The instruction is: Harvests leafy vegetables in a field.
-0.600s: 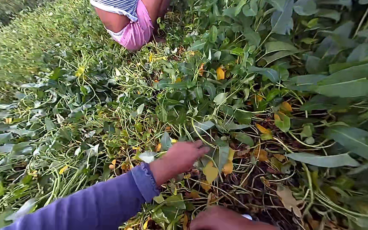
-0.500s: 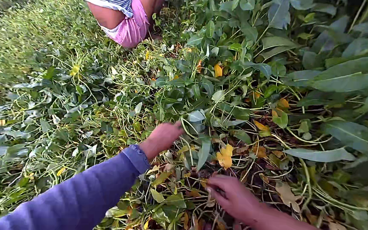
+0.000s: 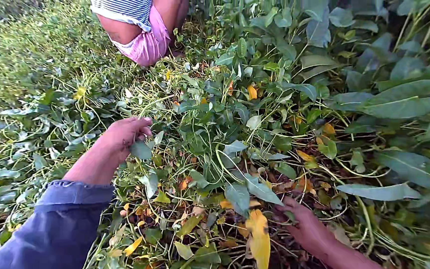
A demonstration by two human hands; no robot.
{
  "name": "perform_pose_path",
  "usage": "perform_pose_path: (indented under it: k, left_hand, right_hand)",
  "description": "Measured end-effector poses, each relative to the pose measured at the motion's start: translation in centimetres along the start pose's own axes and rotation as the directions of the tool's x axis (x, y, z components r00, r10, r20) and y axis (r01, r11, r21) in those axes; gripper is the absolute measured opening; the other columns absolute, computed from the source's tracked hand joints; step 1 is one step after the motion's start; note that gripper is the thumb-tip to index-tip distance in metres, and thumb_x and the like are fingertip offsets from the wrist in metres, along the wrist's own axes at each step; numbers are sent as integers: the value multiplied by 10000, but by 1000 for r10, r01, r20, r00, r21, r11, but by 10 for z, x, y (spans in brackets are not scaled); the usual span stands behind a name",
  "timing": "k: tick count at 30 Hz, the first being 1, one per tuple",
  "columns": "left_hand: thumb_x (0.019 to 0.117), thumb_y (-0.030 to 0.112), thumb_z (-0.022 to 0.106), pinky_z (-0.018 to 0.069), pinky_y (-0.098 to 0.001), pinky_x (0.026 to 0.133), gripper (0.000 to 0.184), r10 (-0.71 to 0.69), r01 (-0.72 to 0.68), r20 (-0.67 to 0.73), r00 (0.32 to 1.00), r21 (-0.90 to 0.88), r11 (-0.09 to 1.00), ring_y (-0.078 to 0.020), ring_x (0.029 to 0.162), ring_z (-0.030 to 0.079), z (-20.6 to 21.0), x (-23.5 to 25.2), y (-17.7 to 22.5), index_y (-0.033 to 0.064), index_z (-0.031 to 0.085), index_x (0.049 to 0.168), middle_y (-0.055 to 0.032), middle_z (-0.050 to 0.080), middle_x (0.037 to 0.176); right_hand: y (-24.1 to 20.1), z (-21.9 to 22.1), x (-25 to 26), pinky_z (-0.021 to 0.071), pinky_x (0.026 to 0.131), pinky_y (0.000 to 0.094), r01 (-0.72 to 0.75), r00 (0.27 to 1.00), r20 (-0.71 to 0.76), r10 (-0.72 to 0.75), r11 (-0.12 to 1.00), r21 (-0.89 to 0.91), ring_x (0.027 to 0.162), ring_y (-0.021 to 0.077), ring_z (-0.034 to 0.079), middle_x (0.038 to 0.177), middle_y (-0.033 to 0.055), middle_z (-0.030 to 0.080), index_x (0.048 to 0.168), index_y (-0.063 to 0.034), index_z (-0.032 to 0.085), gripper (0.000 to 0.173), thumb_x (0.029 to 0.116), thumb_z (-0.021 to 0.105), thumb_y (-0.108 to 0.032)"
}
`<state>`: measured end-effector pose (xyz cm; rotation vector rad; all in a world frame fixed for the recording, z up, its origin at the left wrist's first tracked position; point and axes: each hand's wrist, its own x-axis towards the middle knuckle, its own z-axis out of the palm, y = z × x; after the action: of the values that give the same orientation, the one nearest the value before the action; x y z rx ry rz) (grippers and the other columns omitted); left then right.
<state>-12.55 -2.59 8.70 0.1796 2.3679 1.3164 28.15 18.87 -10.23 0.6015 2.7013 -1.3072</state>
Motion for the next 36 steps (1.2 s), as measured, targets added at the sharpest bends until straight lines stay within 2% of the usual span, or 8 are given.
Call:
perform_pose_path:
  k: [9,13,18,21,23,26,30,36]
  left_hand:
    - [1100,255,462,398,-207,485,301,191,-225,334,923,66,972,-66,516,507,91,-56,8,69,636,940,-8,627,665]
    - [1081,293,521,548,-309,699,298,-57,-216,793,606,234,948,-124,794,673,180,-117,-31,39,673,1117,-55,724,973]
    - [1014,378,629,494,-348,753,391,-319,-48,887,334,353,934,-129,809,583,235,-154,-73,25,681,1173,-72,666,983]
    - [1008,280,652,497,-323,753,294,-335,34,856,393,351,936,-108,792,579,234,-148,-66,19,662,1142,-39,638,924]
    - [1019,290,642,470,-260,659,243,-331,39,832,444,351,935,-63,674,556,228,-140,-62,55,665,1075,23,631,798]
    - [1031,279,625,443,-210,583,198,-307,77,848,431,304,949,-38,590,529,219,-139,-64,84,654,1024,55,608,716]
    - [1041,291,602,358,-198,485,223,-288,48,860,422,296,954,-25,512,471,216,-157,-64,80,670,1020,50,602,682]
    - [1045,270,600,526,-429,720,333,-263,-367,914,309,369,854,-238,695,618,185,-159,-62,-55,671,1066,-155,664,817]
  right_hand:
    - [14,-10,-39,593,631,367,438,825,-292,-485,874,-211,746,192,689,914,83,694,1190,-195,712,270,959,578,-155]
    - [-17,17,-55,626,786,343,501,795,-318,-516,855,-136,885,192,748,985,100,757,1187,-113,699,255,964,581,-76]
    - [-43,31,-58,623,819,345,546,790,-287,-541,835,-69,903,196,751,996,101,764,1188,-74,697,290,918,604,-23]
    - [-34,13,-61,638,762,411,358,869,-381,-317,933,41,897,202,744,1044,111,748,1272,-15,628,381,960,584,-229]
    - [-14,-6,-52,584,648,372,-14,873,-469,135,967,253,741,143,664,949,78,688,1344,16,552,539,1070,377,-414]
    - [14,-44,-21,447,562,319,-506,680,-61,731,528,682,602,136,513,922,66,630,1381,-59,541,673,1113,109,-500]
    - [28,-47,5,394,447,239,-560,600,151,786,278,780,483,87,452,840,55,635,1388,-101,477,507,1130,229,-461]
    - [34,-33,-1,459,554,417,-436,740,-265,618,740,512,610,208,515,902,131,583,1599,-166,327,484,1125,283,-256]
